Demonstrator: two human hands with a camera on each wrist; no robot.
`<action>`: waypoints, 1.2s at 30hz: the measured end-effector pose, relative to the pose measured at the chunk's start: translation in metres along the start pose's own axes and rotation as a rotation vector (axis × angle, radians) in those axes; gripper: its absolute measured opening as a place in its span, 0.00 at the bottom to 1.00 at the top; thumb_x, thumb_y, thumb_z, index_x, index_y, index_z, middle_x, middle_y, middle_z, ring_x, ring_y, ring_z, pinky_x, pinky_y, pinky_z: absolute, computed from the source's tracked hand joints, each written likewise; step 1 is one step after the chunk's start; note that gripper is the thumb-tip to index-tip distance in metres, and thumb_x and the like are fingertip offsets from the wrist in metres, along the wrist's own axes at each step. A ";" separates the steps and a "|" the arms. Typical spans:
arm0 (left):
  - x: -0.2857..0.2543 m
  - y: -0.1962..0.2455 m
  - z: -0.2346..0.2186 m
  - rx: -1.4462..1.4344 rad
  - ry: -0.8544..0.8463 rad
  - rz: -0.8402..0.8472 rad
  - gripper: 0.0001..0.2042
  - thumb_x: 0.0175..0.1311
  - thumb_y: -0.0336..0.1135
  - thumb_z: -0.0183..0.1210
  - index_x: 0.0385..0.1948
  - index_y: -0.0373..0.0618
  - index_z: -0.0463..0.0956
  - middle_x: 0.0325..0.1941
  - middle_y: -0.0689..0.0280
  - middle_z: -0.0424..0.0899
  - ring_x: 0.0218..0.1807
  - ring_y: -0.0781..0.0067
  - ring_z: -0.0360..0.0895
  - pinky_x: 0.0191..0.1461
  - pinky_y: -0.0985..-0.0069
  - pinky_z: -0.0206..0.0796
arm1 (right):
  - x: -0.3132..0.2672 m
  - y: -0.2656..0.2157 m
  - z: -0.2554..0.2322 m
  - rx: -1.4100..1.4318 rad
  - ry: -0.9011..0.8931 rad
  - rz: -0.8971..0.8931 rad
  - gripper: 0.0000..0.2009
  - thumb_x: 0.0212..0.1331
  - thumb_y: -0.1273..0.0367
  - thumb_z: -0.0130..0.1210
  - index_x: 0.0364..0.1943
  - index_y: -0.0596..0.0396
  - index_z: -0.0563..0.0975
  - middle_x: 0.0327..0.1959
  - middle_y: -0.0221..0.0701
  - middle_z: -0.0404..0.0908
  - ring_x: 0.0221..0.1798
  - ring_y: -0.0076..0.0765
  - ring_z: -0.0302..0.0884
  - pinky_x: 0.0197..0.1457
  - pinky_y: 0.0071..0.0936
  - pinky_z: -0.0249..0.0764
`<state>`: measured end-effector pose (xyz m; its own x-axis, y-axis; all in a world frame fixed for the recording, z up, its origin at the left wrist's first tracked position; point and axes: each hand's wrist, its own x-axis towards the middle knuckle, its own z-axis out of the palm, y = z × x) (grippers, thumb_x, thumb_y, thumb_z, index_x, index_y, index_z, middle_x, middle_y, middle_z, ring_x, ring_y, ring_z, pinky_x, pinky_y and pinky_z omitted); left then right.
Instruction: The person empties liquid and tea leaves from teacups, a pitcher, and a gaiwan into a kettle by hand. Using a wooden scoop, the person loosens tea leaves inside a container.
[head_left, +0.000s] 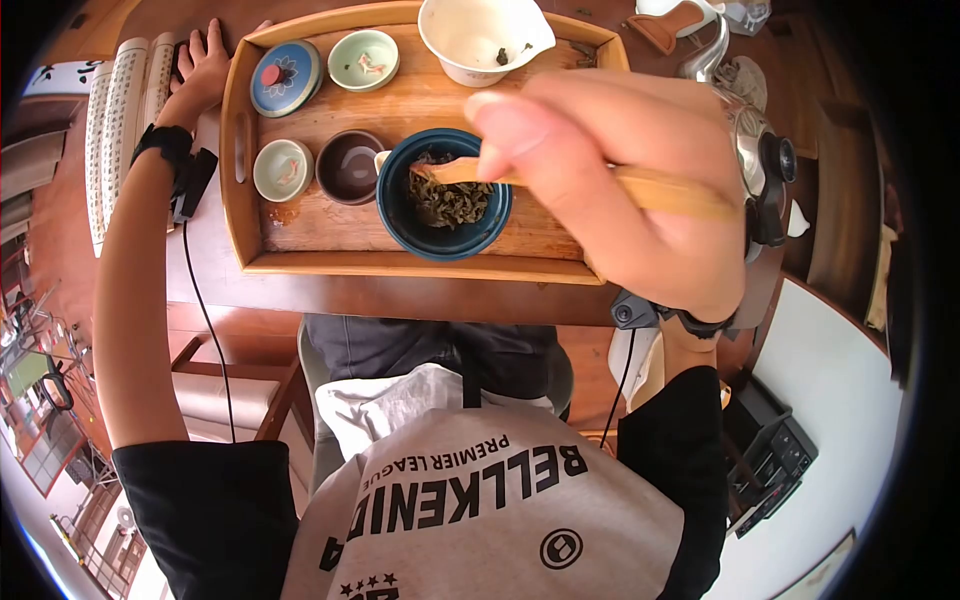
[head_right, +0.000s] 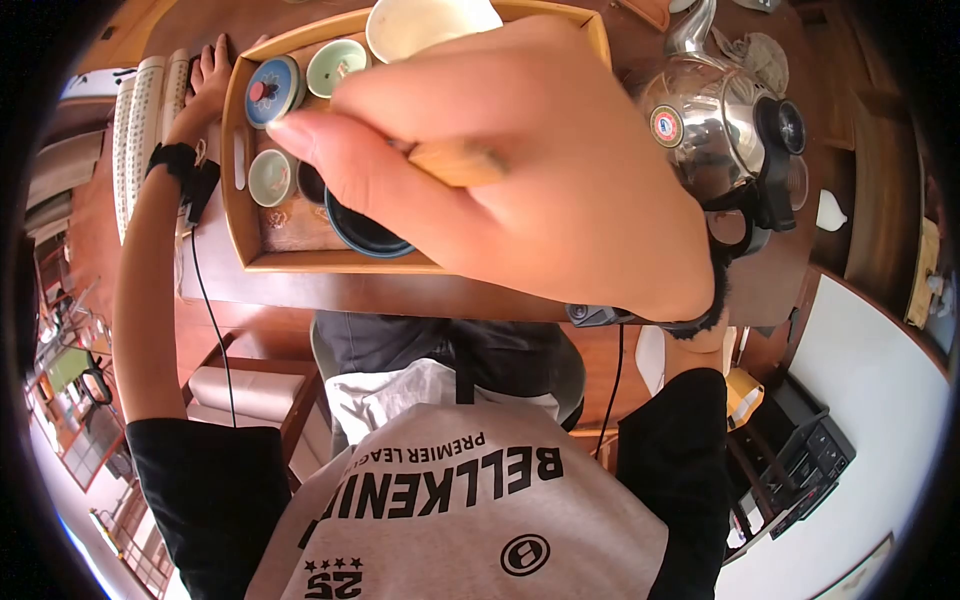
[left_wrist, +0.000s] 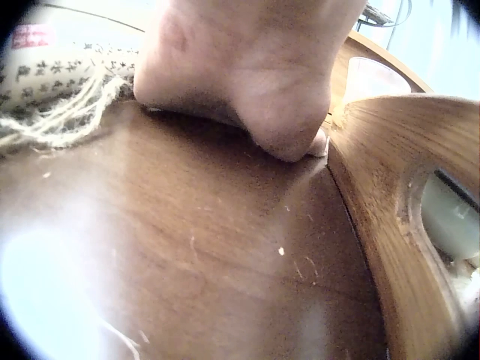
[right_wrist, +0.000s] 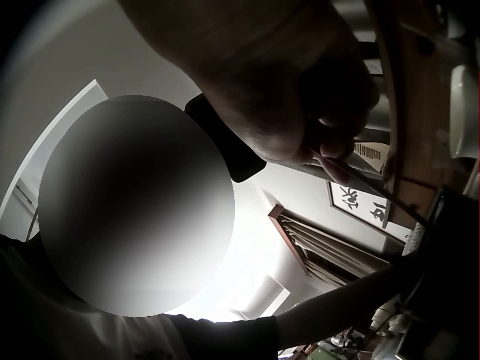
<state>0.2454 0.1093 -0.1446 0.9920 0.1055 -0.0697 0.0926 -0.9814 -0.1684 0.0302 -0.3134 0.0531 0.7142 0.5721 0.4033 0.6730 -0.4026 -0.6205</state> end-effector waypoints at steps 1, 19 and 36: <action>-0.001 0.000 0.000 -0.009 0.004 0.010 0.41 0.63 0.64 0.48 0.75 0.69 0.37 0.81 0.60 0.32 0.80 0.46 0.30 0.73 0.34 0.31 | 0.004 -0.005 0.005 0.105 0.020 0.007 0.09 0.66 0.72 0.53 0.35 0.67 0.81 0.25 0.37 0.83 0.25 0.31 0.79 0.30 0.23 0.72; -0.002 0.000 -0.007 -0.017 -0.029 0.005 0.43 0.61 0.65 0.50 0.75 0.69 0.36 0.81 0.62 0.31 0.80 0.48 0.30 0.73 0.35 0.31 | 0.004 -0.005 0.026 0.210 0.099 0.029 0.07 0.63 0.73 0.56 0.36 0.64 0.82 0.21 0.41 0.77 0.21 0.41 0.75 0.25 0.30 0.68; -0.004 0.000 -0.007 -0.039 -0.016 0.014 0.43 0.62 0.63 0.50 0.75 0.69 0.35 0.81 0.61 0.32 0.80 0.48 0.30 0.73 0.35 0.31 | 0.009 -0.003 -0.003 0.042 -0.024 -0.022 0.09 0.67 0.72 0.52 0.39 0.65 0.81 0.27 0.36 0.84 0.27 0.30 0.82 0.30 0.21 0.74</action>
<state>0.2422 0.1082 -0.1372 0.9917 0.0938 -0.0880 0.0821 -0.9883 -0.1285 0.0353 -0.3089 0.0611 0.6941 0.5979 0.4009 0.6794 -0.3599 -0.6395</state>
